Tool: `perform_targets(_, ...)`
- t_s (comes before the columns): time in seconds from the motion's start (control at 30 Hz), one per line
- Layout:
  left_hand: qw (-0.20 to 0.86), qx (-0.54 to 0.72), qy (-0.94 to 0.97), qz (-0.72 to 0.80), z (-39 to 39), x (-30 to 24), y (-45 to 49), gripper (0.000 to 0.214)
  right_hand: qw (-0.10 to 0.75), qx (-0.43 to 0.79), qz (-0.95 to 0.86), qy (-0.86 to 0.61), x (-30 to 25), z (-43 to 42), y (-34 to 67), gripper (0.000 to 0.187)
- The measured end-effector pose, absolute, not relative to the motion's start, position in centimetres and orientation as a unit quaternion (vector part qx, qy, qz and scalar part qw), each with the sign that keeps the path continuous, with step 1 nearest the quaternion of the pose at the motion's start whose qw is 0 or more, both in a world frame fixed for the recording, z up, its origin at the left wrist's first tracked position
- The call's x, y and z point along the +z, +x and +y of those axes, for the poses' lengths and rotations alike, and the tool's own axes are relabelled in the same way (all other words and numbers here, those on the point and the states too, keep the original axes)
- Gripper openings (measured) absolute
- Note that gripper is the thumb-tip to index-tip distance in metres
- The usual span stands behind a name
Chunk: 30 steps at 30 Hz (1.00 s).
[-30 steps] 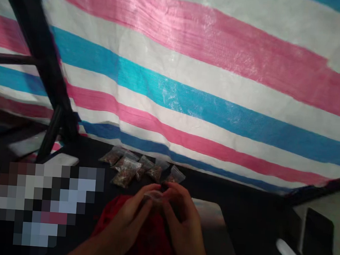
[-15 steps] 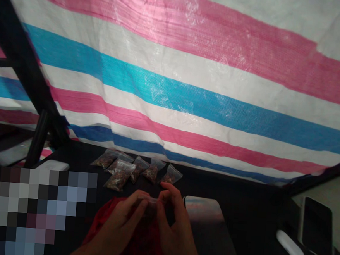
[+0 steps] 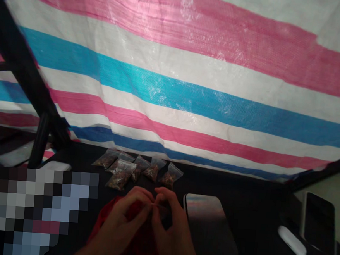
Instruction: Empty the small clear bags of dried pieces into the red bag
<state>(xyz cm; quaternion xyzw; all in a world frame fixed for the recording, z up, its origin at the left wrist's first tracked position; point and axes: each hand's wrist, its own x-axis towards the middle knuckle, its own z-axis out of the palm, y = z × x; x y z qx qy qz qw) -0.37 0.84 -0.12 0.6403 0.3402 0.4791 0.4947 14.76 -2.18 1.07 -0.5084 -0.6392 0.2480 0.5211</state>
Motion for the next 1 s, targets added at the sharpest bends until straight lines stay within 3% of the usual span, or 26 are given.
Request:
perform_targets(0.37,0.462,0.462,0.668,0.357,0.9,0.3,-0.5,0.034,0.543,0.225,-0.616,-0.525,2.2,-2.0,15.4,0.017)
perform_targets(0.5,0.445,0.491,0.65,0.371,1.2,0.7,-0.6,0.027,0.553,0.171,-0.603,-0.549,1.9,-1.9,15.7,0.017)
perform_targets(0.67,0.406,0.598,0.55,0.419,3.3,1.6,-2.2,0.034,0.534,0.109,-0.608,-0.577,0.9,-0.4,17.0,0.033)
perform_targets(0.77,0.309,0.566,0.578,0.501,3.0,2.4,-4.1,0.03,0.517,0.015,-0.645,-0.563,1.1,-0.1,18.1,0.035)
perform_targets(0.83,0.206,0.476,0.634,0.573,1.4,2.5,-5.1,0.026,0.476,0.029,-0.697,-0.535,1.9,-0.8,18.3,0.028)
perform_targets(0.9,0.14,0.377,0.658,0.637,-0.6,2.0,-5.7,0.037,0.394,0.1,-0.77,-0.491,3.0,-1.9,17.8,0.023)
perform_targets(1.0,0.19,0.298,0.656,0.666,-2.9,0.6,-5.8,0.046,0.242,0.171,-0.85,-0.436,4.1,-3.9,15.9,0.026)
